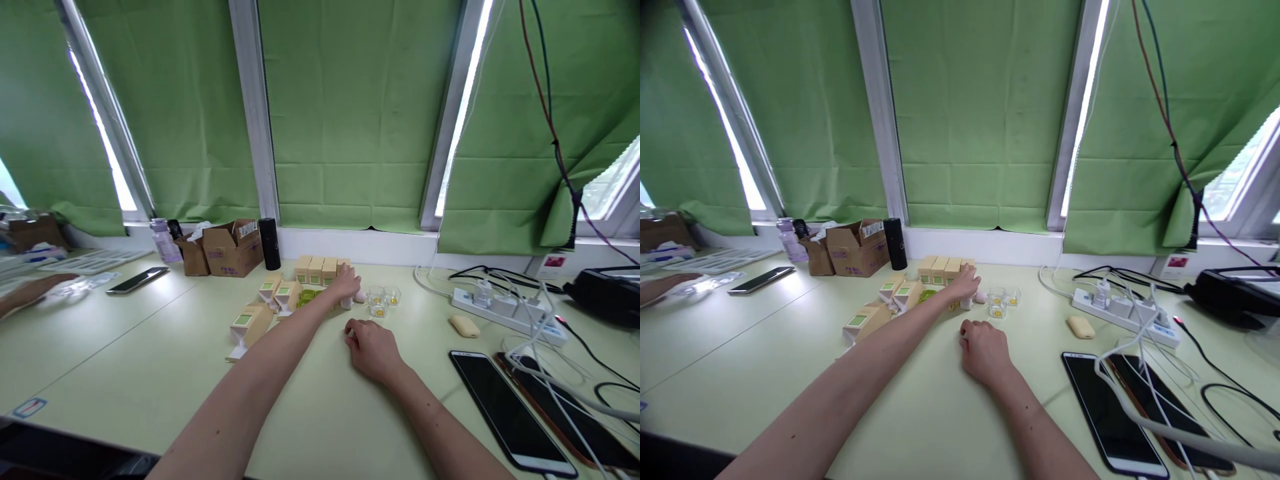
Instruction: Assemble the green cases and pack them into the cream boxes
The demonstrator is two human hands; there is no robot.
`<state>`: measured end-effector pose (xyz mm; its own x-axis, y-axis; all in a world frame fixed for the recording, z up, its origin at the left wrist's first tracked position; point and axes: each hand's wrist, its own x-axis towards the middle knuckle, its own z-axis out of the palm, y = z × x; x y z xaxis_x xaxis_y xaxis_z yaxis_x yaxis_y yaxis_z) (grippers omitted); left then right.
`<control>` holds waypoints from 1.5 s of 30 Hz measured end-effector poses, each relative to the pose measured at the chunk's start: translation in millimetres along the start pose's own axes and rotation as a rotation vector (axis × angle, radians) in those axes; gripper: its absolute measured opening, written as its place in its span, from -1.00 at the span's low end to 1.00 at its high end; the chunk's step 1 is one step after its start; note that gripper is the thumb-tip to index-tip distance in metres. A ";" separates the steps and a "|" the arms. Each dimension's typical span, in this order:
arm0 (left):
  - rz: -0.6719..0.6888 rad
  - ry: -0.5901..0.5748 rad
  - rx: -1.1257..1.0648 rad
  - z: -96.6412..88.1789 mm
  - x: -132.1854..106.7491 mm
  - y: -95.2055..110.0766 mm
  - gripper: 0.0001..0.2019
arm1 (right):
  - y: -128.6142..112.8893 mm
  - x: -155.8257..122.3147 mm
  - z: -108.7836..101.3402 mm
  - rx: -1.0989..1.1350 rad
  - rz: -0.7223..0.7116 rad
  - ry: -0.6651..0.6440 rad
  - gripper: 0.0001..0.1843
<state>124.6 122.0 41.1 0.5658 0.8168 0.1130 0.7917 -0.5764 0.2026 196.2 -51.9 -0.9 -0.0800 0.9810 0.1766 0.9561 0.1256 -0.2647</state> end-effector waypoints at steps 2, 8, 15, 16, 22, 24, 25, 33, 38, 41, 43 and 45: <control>-0.017 0.080 -0.045 -1.9 -16.5 -1.2 -0.50 | -0.5 0.1 0.0 0.001 0.003 -0.001 -0.82; 0.051 0.158 -0.105 -9.1 -89.5 -5.8 -0.62 | -1.5 0.5 0.6 -0.002 0.018 -0.013 -0.79; -0.055 0.055 0.110 -25.9 -154.4 -29.1 -0.76 | -1.2 -0.2 1.6 0.003 0.013 -0.002 -0.80; -0.112 0.027 0.137 -29.3 -159.1 -33.7 -0.76 | -1.0 -0.2 1.7 0.006 0.012 -0.005 -0.80; -0.267 0.061 0.216 -46.1 -177.9 -55.8 -0.74 | -0.5 0.2 3.4 0.015 0.017 -0.018 -0.81; -0.293 0.074 0.233 -46.8 -180.8 -59.5 -0.73 | -0.5 0.2 4.1 0.011 0.017 -0.019 -0.81; -0.296 0.079 0.238 -45.9 -181.3 -60.9 -0.73 | -0.6 0.1 4.3 0.009 0.019 -0.021 -0.82; -0.218 0.051 0.270 -26.1 -173.4 -67.6 -0.72 | -1.2 -2.0 3.2 0.017 0.008 -0.013 -0.80; -0.214 0.037 0.287 -22.4 -169.1 -70.1 -0.66 | -2.1 -2.9 4.0 0.018 -0.003 -0.002 -0.80; -0.225 0.035 0.292 -21.4 -167.1 -71.5 -0.66 | -2.0 -2.7 4.7 0.015 -0.005 0.001 -0.79; -0.228 0.038 0.290 -20.7 -166.0 -72.3 -0.67 | -1.6 -2.1 4.9 0.012 -0.006 0.000 -0.78; -0.220 0.047 0.285 -19.8 -165.5 -72.8 -0.69 | -1.1 -1.4 5.3 0.014 -0.004 0.000 -0.78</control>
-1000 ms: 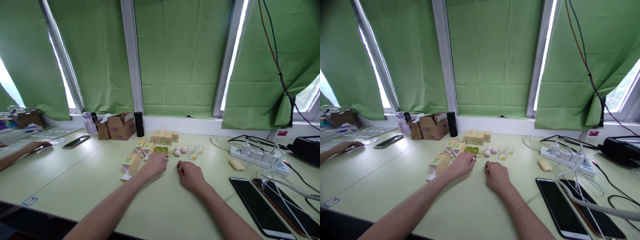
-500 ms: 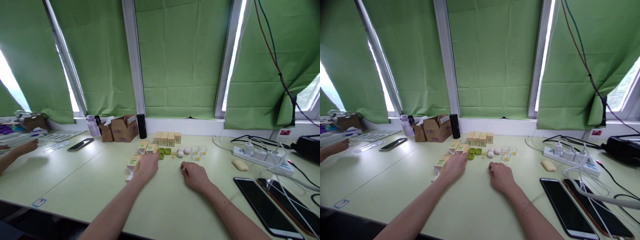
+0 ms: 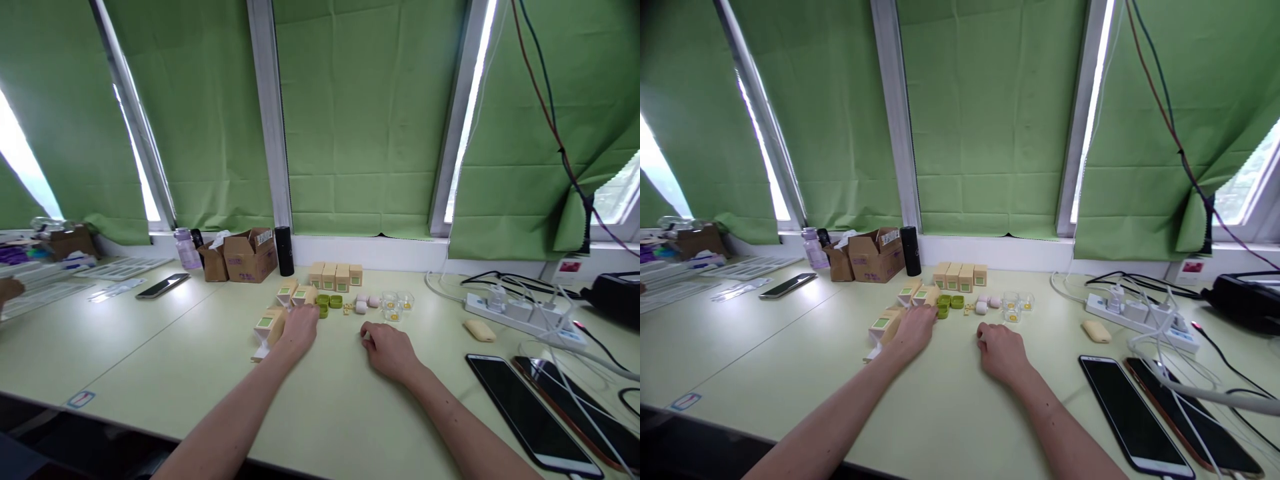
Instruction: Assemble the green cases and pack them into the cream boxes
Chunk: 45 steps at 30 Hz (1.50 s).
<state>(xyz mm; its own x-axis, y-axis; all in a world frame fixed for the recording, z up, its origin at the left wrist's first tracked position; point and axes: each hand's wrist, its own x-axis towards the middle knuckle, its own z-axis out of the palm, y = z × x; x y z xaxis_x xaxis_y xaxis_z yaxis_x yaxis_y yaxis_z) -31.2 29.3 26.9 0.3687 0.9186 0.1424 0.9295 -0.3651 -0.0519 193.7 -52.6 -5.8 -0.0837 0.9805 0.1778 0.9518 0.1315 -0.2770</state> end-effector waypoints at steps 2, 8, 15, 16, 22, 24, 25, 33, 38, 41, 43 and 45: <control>0.015 0.014 -0.010 1.3 -0.1 0.2 -0.71 | 0.4 0.4 0.7 0.007 0.001 0.004 -0.78; 0.034 0.062 -0.044 7.4 -1.3 0.4 -0.77 | 0.1 -0.8 4.5 0.036 -0.011 0.036 -0.81; 0.035 0.109 -0.072 10.8 -1.1 -0.7 -0.80 | -1.4 -0.2 5.7 0.060 -0.008 0.075 -0.82; 0.043 0.119 -0.078 10.5 -1.9 -0.2 -0.80 | -1.9 0.1 5.2 0.067 -0.004 0.087 -0.82; 0.217 0.300 -0.147 13.2 -10.3 5.5 -0.79 | -3.3 1.7 5.0 0.128 -0.002 0.221 -0.80; 0.358 0.463 -0.164 15.8 -12.3 8.3 -0.79 | -2.0 2.8 6.7 0.171 -0.016 0.277 -0.79; 0.430 0.537 -0.157 16.8 -13.1 9.9 -0.80 | -1.1 3.5 7.9 0.202 -0.023 0.307 -0.77; 0.729 0.782 -0.042 8.7 -23.3 24.9 -0.77 | 0.9 8.6 18.8 0.612 -0.221 0.463 -0.48; 0.759 0.861 -0.171 2.6 -29.1 26.5 -0.87 | -6.4 5.2 12.6 0.742 -0.301 0.517 -0.46; 0.731 0.892 -0.323 -0.3 -30.7 23.4 -0.82 | -11.8 1.0 5.0 0.817 -0.319 0.538 -0.45; 0.716 0.884 -0.392 -1.8 -31.2 21.2 -0.71 | -14.7 -1.6 1.2 0.843 -0.329 0.543 -0.46; 0.721 0.859 -0.430 -2.2 -31.0 19.9 -0.64 | -16.7 -3.6 -1.1 0.853 -0.337 0.541 -0.47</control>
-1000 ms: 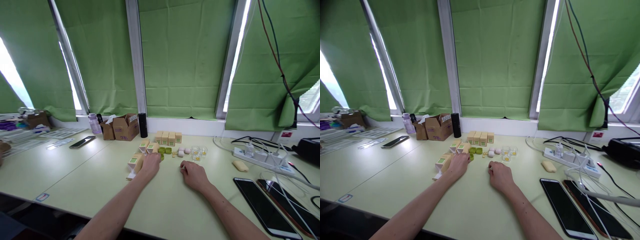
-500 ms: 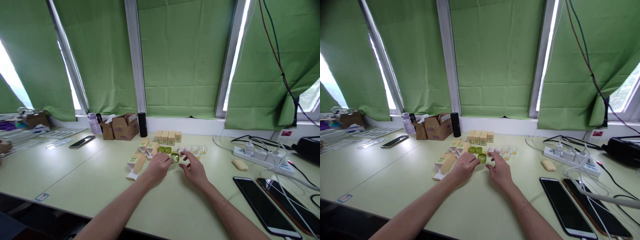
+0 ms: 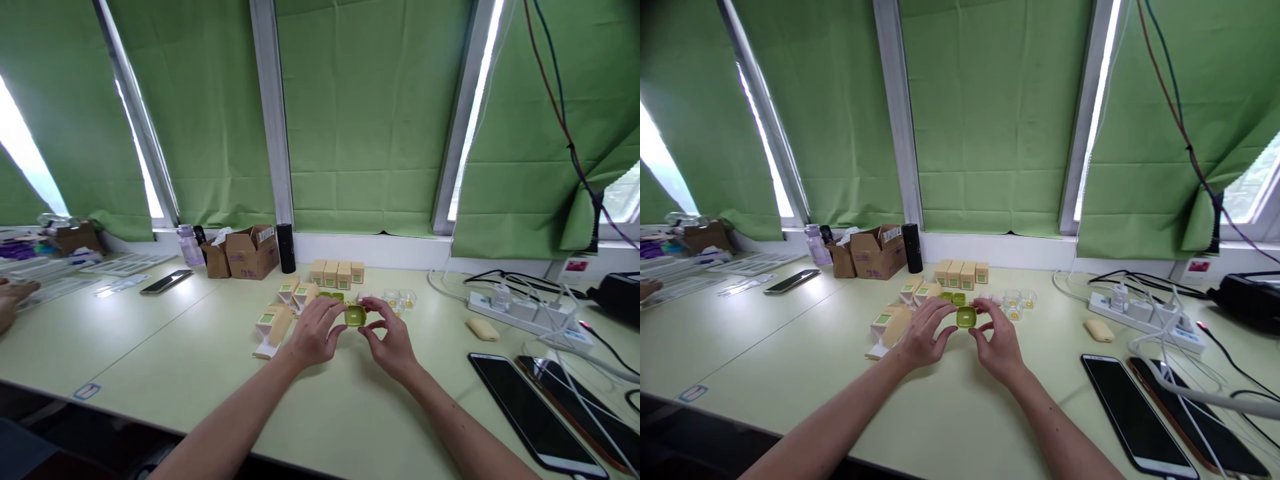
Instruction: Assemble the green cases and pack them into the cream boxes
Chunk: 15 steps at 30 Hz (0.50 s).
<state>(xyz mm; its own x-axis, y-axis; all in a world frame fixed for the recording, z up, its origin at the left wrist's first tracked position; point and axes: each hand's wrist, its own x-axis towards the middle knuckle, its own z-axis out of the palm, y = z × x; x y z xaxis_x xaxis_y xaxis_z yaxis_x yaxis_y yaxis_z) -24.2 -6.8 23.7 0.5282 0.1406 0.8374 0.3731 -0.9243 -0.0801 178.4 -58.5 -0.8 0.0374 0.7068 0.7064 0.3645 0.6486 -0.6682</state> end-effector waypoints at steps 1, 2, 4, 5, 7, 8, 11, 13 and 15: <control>-0.001 -0.006 -0.015 0.1 -0.1 -0.4 -0.63 | -1.2 -0.1 -0.1 0.002 0.002 0.000 -0.48; -0.003 -0.011 -0.029 0.5 -0.3 -0.6 -0.62 | -2.0 -0.3 -0.1 0.003 0.006 0.000 -0.49; -0.011 -0.012 -0.052 1.7 -0.8 -1.0 -0.63 | -2.7 -0.4 -0.2 0.002 0.022 0.002 -0.52; -0.019 -0.011 -0.063 2.4 -1.1 -1.3 -0.62 | -2.7 -0.3 -0.2 0.002 0.033 0.004 -0.54; -0.038 -0.014 -0.084 3.3 -1.8 -2.1 -0.59 | -2.3 -0.3 0.0 0.007 0.054 0.010 -0.56; -0.045 -0.014 -0.092 3.7 -2.2 -2.7 -0.57 | -1.9 -0.3 0.3 0.012 0.063 0.010 -0.58; -0.052 -0.009 -0.104 4.5 -3.8 -5.0 -0.55 | -0.7 -0.7 1.3 0.022 0.074 0.002 -0.60; -0.067 -0.008 -0.107 5.5 -5.0 -6.3 -0.56 | -0.4 -1.1 1.9 0.026 0.076 -0.010 -0.60; -0.099 -0.006 -0.116 7.2 -6.1 -7.0 -0.59 | -0.5 -1.4 2.1 0.032 0.087 -0.018 -0.59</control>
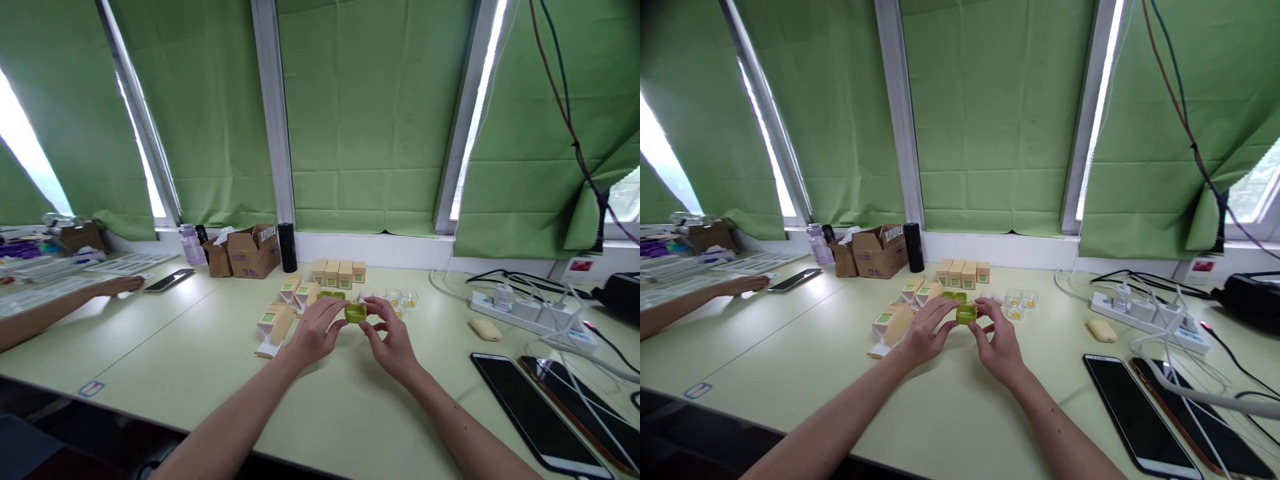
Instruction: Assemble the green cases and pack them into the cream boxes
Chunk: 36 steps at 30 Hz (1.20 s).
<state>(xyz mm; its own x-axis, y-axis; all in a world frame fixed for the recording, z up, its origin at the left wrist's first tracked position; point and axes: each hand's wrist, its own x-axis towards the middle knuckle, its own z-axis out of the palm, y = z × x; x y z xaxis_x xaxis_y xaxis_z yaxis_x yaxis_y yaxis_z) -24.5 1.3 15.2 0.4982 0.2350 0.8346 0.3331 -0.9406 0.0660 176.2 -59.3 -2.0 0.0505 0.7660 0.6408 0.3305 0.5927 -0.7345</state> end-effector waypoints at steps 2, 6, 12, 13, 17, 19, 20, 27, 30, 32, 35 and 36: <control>-0.041 0.023 -0.023 2.2 -0.8 -0.3 -0.64 | -0.6 -0.2 -0.2 0.010 0.016 -0.015 -0.57; -0.129 0.078 -0.075 5.6 -1.2 0.1 -0.74 | -2.2 -0.5 -0.9 -0.002 0.019 -0.040 -0.49; -0.227 0.082 -0.097 7.4 -1.0 -0.3 -0.79 | -2.6 -0.6 1.3 -0.037 0.015 -0.057 -0.43; -0.244 0.079 -0.100 7.9 -1.2 -0.5 -0.78 | -2.5 -0.3 1.9 -0.032 0.029 -0.054 -0.45; -0.283 0.061 -0.114 10.2 -1.9 -1.1 -0.75 | -0.9 1.6 3.7 0.029 0.097 -0.053 -0.52; -0.302 0.052 -0.112 10.3 -2.1 -1.2 -0.75 | 0.6 2.5 4.2 0.067 0.132 -0.073 -0.52; -0.312 0.046 -0.112 10.0 -2.1 -1.1 -0.74 | 1.4 2.9 4.5 0.087 0.150 -0.085 -0.51; -0.321 0.009 -0.155 4.5 -1.8 0.4 -0.78 | 7.0 3.7 5.5 0.246 0.226 -0.101 -0.45; -0.317 -0.006 -0.180 3.3 -1.6 0.2 -0.85 | 8.4 3.6 5.4 0.306 0.246 -0.113 -0.44; -0.315 -0.022 -0.181 2.9 -1.6 -0.3 -0.87 | 8.7 3.6 5.3 0.342 0.256 -0.123 -0.43; -0.308 -0.051 -0.163 2.2 -1.8 -0.9 -0.91 | 8.3 3.9 5.2 0.393 0.276 -0.122 -0.41; -0.304 -0.060 -0.155 1.8 -1.9 -1.0 -0.92 | 8.3 4.1 5.2 0.410 0.284 -0.117 -0.41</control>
<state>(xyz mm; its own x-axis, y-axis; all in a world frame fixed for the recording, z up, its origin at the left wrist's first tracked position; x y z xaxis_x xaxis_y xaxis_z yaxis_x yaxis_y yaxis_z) -24.3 2.3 12.6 0.4421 0.5200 0.7308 0.3503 -0.8502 0.3930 174.2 -49.9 -6.6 -0.0291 0.9200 0.3909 -0.0791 0.3877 -0.9184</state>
